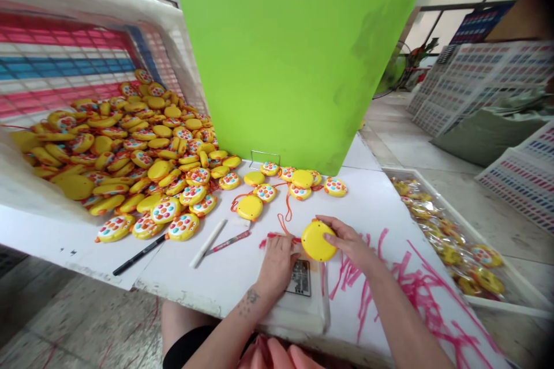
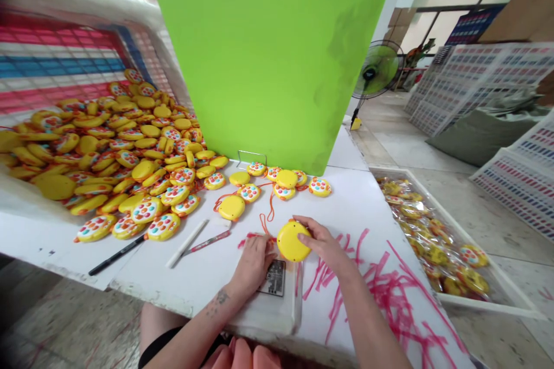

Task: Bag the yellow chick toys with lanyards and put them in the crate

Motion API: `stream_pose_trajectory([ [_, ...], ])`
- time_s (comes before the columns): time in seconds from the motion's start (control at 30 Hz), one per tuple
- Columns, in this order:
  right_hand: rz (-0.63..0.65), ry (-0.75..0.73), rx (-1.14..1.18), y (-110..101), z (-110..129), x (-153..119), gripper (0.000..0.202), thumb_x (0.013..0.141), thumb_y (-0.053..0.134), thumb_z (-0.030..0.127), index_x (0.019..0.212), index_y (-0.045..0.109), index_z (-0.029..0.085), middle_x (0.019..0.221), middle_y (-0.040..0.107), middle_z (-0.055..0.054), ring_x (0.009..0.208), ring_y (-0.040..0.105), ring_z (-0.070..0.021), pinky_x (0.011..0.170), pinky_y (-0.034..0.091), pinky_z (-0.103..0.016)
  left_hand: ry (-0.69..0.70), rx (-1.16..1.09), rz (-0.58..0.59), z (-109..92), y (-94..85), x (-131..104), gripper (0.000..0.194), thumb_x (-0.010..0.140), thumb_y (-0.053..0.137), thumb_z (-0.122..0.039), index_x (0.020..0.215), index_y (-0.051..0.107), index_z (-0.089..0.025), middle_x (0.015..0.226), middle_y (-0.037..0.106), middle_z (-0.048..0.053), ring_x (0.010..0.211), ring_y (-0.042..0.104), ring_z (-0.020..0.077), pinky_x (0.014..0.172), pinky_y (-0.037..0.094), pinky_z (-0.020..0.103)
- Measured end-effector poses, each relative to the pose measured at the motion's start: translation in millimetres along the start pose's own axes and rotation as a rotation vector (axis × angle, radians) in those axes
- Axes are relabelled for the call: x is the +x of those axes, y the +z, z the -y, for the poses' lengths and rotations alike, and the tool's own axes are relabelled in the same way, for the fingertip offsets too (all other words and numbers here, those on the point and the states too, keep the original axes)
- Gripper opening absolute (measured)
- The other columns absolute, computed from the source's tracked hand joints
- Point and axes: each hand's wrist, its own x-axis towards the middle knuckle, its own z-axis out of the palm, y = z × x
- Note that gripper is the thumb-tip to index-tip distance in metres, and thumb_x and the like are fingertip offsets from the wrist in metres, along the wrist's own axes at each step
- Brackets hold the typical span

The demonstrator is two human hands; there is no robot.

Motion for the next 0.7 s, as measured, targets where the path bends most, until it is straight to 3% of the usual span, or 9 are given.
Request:
stream_pose_trajectory([
  [0.13, -0.239, -0.068, 0.024, 16.6, -18.3, 19.0, 0.058, 0.076, 0.068, 0.045, 0.126, 0.052, 0.022, 0.132, 0.056, -0.010, 0.116, 0.056, -0.0247, 0.098, 0.046, -0.042, 0.063, 0.040, 0.022, -4.8, -4.6, -0.2, 0.023, 0.094, 0.044, -0.021, 0.114, 0.055, -0.021, 0.106, 0.059, 0.006, 0.102, 0.049, 0.0240, 0.095, 0.037, 0.045],
  [0.2, -0.246, -0.070, -0.055, 23.5, -24.5, 27.6, 0.059, 0.073, 0.070, 0.046, 0.123, 0.055, 0.019, 0.128, 0.059, -0.011, 0.114, 0.057, -0.0250, 0.098, 0.046, -0.041, 0.094, 0.062, 0.024, -5.9, -6.3, -0.2, 0.022, 0.094, 0.043, -0.021, 0.111, 0.058, -0.023, 0.102, 0.060, 0.005, 0.101, 0.048, 0.0231, 0.095, 0.037, 0.044],
  [0.37, -0.026, -0.026, -0.195, 43.1, -25.2, 33.0, 0.048, 0.081, 0.059, 0.050, 0.117, 0.063, 0.019, 0.118, 0.066, -0.008, 0.109, 0.060, -0.0236, 0.098, 0.045, -0.040, 0.072, 0.061, -0.054, -1.3, -3.5, -1.6, 0.012, 0.092, 0.049, -0.019, 0.091, 0.061, -0.019, 0.093, 0.060, 0.004, 0.096, 0.050, 0.0225, 0.090, 0.042, 0.041],
  [0.5, 0.253, -0.036, -0.295, 55.8, -19.3, 27.0, 0.046, 0.091, 0.043, 0.052, 0.114, 0.066, 0.020, 0.109, 0.070, -0.006, 0.101, 0.063, -0.0232, 0.094, 0.047, -0.043, 0.106, -0.061, -0.187, 0.7, -1.5, -0.7, 0.013, 0.091, 0.048, -0.014, 0.098, 0.059, -0.019, 0.121, 0.057, 0.008, 0.116, 0.048, 0.0232, 0.101, 0.039, 0.046],
  [0.6, 0.168, -0.043, -0.368, 42.0, -22.8, 17.5, 0.047, 0.092, 0.042, 0.052, 0.123, 0.061, 0.021, 0.123, 0.064, -0.006, 0.114, 0.058, -0.0240, 0.103, 0.041, -0.045, 0.080, -0.167, -0.157, 1.4, -1.7, 1.1, 0.013, 0.089, 0.049, -0.012, 0.096, 0.057, -0.019, 0.124, 0.058, 0.009, 0.118, 0.051, 0.0227, 0.102, 0.041, 0.048],
  [0.7, -0.017, -0.024, -0.517, 2.9, -31.0, 0.0, 0.045, 0.090, 0.046, 0.047, 0.123, 0.060, 0.021, 0.127, 0.061, -0.008, 0.119, 0.055, -0.0253, 0.105, 0.038, -0.046, 0.060, -0.224, -0.136, 3.6, -1.4, 2.1, 0.010, 0.090, 0.049, -0.013, 0.095, 0.056, -0.019, 0.121, 0.061, 0.010, 0.116, 0.054, 0.0222, 0.101, 0.043, 0.049],
])
